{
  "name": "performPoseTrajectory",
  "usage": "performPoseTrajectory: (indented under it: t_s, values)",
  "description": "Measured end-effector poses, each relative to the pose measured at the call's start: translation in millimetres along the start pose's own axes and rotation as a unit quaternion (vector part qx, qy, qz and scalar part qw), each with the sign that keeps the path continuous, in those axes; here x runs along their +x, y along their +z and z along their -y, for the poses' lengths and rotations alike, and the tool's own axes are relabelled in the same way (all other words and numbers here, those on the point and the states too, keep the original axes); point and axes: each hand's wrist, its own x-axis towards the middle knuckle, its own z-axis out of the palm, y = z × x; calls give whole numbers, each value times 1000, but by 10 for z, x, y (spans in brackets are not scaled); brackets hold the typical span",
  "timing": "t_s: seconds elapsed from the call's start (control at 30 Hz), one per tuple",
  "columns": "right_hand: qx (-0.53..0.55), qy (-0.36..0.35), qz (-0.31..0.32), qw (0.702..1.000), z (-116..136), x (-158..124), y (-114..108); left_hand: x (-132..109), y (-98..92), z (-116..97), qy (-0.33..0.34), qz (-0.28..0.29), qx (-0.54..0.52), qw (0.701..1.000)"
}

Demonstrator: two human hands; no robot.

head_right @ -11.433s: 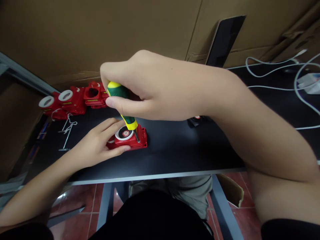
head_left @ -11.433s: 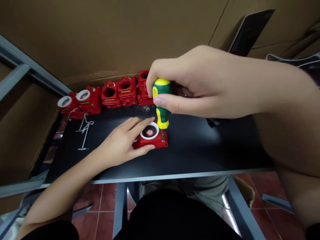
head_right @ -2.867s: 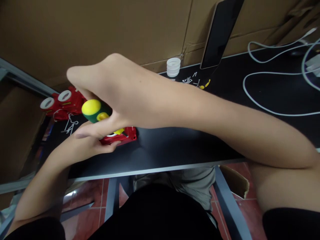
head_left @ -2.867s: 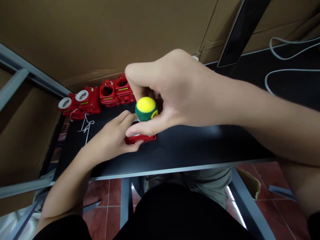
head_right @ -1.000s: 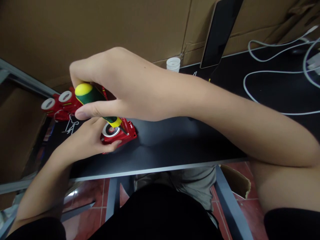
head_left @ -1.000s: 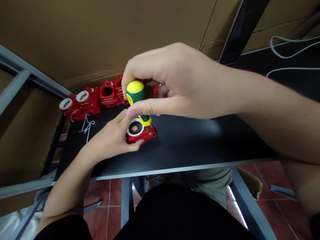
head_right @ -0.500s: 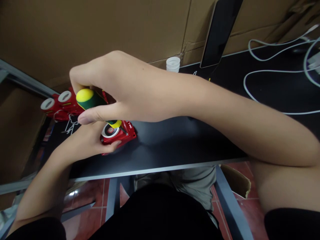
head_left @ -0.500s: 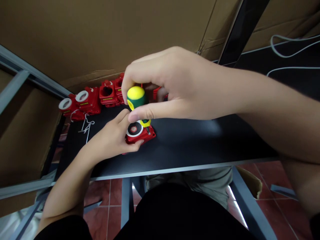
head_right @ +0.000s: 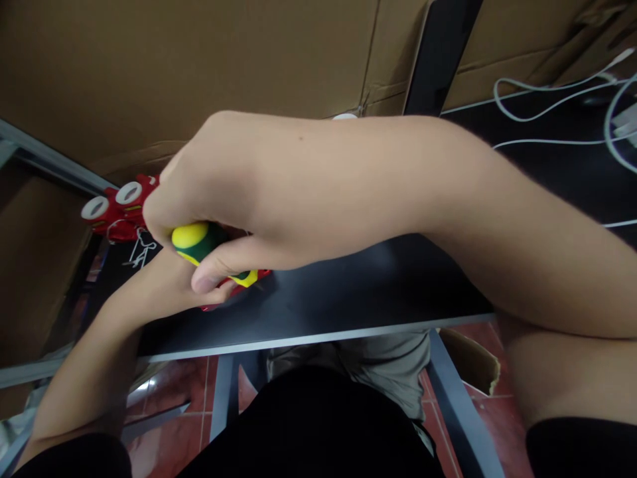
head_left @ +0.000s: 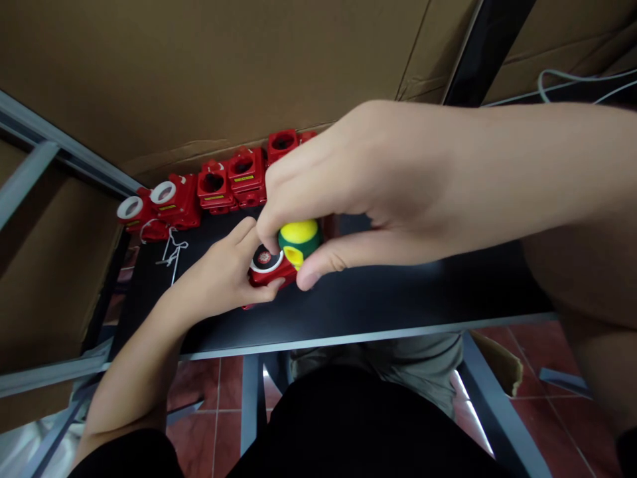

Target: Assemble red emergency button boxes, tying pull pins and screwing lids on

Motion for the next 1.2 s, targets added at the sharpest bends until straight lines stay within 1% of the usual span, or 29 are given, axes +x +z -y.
performPoseTrajectory:
  t_s: [0.07,0.17,0.27,0.4,0.77,1.07,1.2]
  values:
    - [-21,16,10,1000,45,30,-7,-5,-8,6,14,7,4,1000]
    - [-81,35,-7,996,51,46,-9,-16,-7,14,39,11,13,999]
    - [-115,16,-34,993,-13,-2,-5,-32,6,27,45,-3,37,998]
    - [-107,-3,-52,993,-94,-63,18,-43,13,37,47,-11,64,997]
    - [-97,28,-38,994,-29,27,10,-29,9,30,48,1,58,997]
    - [-118,36,-30,992,-49,24,9,-37,4,57,64,0,70,996]
    - [-90,36,-31,995,-76,-20,-6,-35,0,49,69,-8,69,995]
